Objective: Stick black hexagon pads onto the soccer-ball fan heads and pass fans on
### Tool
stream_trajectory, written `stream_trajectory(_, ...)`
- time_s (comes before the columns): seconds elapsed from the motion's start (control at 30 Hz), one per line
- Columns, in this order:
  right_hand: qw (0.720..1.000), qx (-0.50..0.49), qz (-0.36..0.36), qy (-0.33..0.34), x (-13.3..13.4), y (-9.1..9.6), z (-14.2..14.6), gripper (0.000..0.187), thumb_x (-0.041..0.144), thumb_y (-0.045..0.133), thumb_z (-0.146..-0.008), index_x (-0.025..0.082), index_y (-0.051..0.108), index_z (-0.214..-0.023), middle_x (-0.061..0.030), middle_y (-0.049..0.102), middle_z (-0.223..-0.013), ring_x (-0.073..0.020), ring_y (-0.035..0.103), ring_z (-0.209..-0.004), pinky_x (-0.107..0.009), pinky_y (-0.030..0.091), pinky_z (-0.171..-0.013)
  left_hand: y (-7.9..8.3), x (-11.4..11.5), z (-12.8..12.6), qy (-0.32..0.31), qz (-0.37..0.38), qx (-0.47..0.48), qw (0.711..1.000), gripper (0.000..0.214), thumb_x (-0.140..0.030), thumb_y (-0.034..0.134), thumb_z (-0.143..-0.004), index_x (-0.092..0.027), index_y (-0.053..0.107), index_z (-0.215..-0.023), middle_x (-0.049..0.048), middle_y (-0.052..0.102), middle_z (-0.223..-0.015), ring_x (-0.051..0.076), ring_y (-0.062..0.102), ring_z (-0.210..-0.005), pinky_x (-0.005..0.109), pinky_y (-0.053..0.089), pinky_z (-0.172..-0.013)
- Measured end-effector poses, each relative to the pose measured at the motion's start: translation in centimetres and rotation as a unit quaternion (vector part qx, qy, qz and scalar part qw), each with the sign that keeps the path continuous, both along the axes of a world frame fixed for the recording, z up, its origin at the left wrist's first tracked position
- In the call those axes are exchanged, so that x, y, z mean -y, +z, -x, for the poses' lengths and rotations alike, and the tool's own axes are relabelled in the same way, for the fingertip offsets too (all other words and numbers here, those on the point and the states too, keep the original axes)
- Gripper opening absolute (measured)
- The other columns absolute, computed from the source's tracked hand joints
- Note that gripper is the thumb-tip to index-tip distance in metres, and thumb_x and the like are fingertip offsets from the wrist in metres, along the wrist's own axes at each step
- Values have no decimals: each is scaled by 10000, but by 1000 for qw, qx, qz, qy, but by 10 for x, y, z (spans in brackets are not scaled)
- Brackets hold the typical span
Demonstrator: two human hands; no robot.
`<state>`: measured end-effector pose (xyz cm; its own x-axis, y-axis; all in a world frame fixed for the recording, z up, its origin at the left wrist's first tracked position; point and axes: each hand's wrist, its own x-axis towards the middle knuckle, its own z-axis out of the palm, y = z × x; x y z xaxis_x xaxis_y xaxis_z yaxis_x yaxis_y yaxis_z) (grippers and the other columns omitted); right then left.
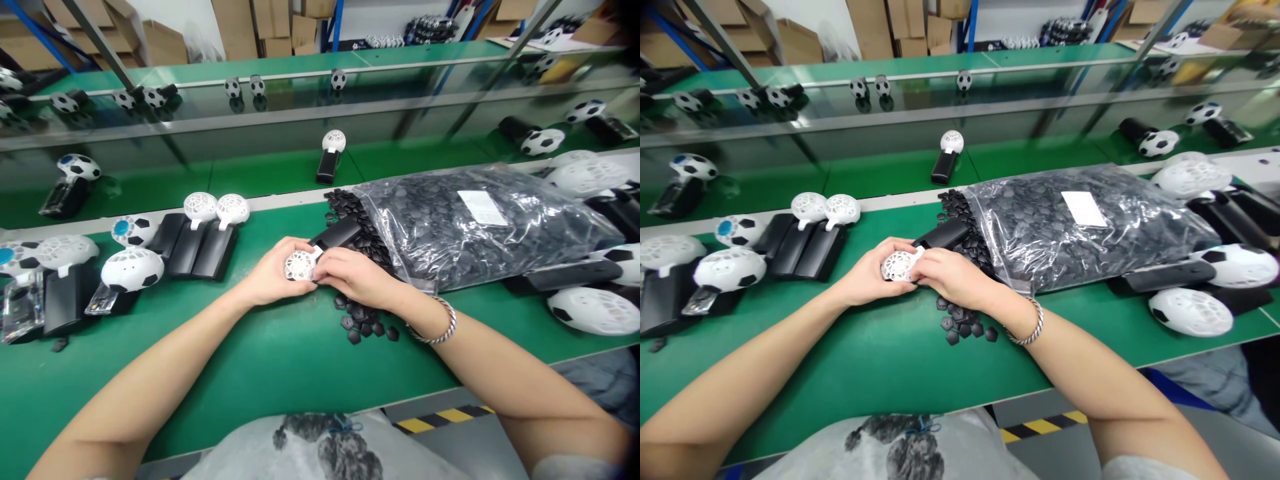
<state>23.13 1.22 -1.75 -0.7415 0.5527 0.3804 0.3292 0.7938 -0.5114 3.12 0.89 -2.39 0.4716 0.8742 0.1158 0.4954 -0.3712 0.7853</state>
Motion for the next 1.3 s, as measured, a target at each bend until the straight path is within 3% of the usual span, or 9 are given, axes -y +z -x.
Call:
stream_trajectory(0.17, 997, -43, -68, -2, -2, -2, -5, 140, 164, 500, -862, 163, 628, -806, -63, 619, -840, -148, 554, -782, -271, 477, -682, 0, -3, 3, -16, 16, 13, 1000, 549, -319, 755, -586, -207, 523, -1071, 85, 495, -1206, 241, 480, -1134, 402, 357, -986)
stream_trajectory(0.3, 979, -112, -168, -12, 0, 1, -8, 151, 121, 501, -848, 179, 636, -814, -52, 647, -827, -148, 571, -757, -279, 477, -660, 0, -2, 2, -18, 8, 19, 1000, 554, -302, 762, -581, -210, 525, -1073, 90, 494, -1208, 242, 471, -1145, 406, 347, -995)
stream_trajectory(0.43, 975, -116, -177, -66, 2, 4, -10, 78, 176, 577, -815, 181, 647, -781, -28, 630, -699, -142, 553, -659, -273, 464, -600, 0, -1, 1, -21, 9, 21, 1000, 556, -290, 761, -583, -201, 526, -1078, 96, 493, -1211, 237, 469, -1148, 398, 344, -998)
stream_trajectory(0.57, 975, -88, -206, -9, -1, 4, -10, 194, 154, 471, -868, 197, 648, -801, -35, 677, -796, -154, 584, -742, -294, 476, -650, 0, -1, 2, -20, 8, 20, 1000, 562, -302, 759, -582, -205, 523, -1083, 93, 491, -1218, 239, 475, -1141, 403, 346, -996)
stream_trajectory(0.7, 994, -58, -94, 18, -4, 1, -7, 141, 183, 503, -867, 181, 631, -808, -30, 675, -793, -138, 592, -751, -277, 475, -686, -2, -2, 2, -21, 4, 16, 1000, 559, -296, 758, -577, -209, 523, -1077, 89, 493, -1213, 247, 472, -1145, 414, 342, -1001)
stream_trajectory(0.87, 998, -56, 10, -33, -1, -5, -2, 45, 167, 590, -813, 166, 627, -788, -23, 667, -781, -134, 589, -747, -259, 462, -708, -1, -1, 1, -23, -7, 10, 1000, 534, -312, 747, -593, -203, 521, -1064, 93, 491, -1198, 247, 462, -1156, 408, 345, -1002)
stream_trajectory(1.03, 992, -74, 58, -79, 1, -8, 2, 30, 172, 609, -796, 155, 634, -790, -33, 637, -762, -131, 579, -708, -253, 456, -681, 1, 2, -5, 1, -29, -4, 1000, 443, -296, 703, -629, -197, 524, -1023, 83, 513, -1143, 247, 476, -1137, 411, 368, -980)
stream_trajectory(1.3, 990, -79, 76, -85, 0, -7, 1, 62, 189, 592, -809, 155, 637, -784, -27, 630, -754, -123, 573, -694, -243, 450, -667, 1, 5, -5, 10, -37, -2, 999, 411, -250, 662, -646, -197, 518, -1027, 77, 527, -1138, 248, 478, -1139, 404, 371, -979)
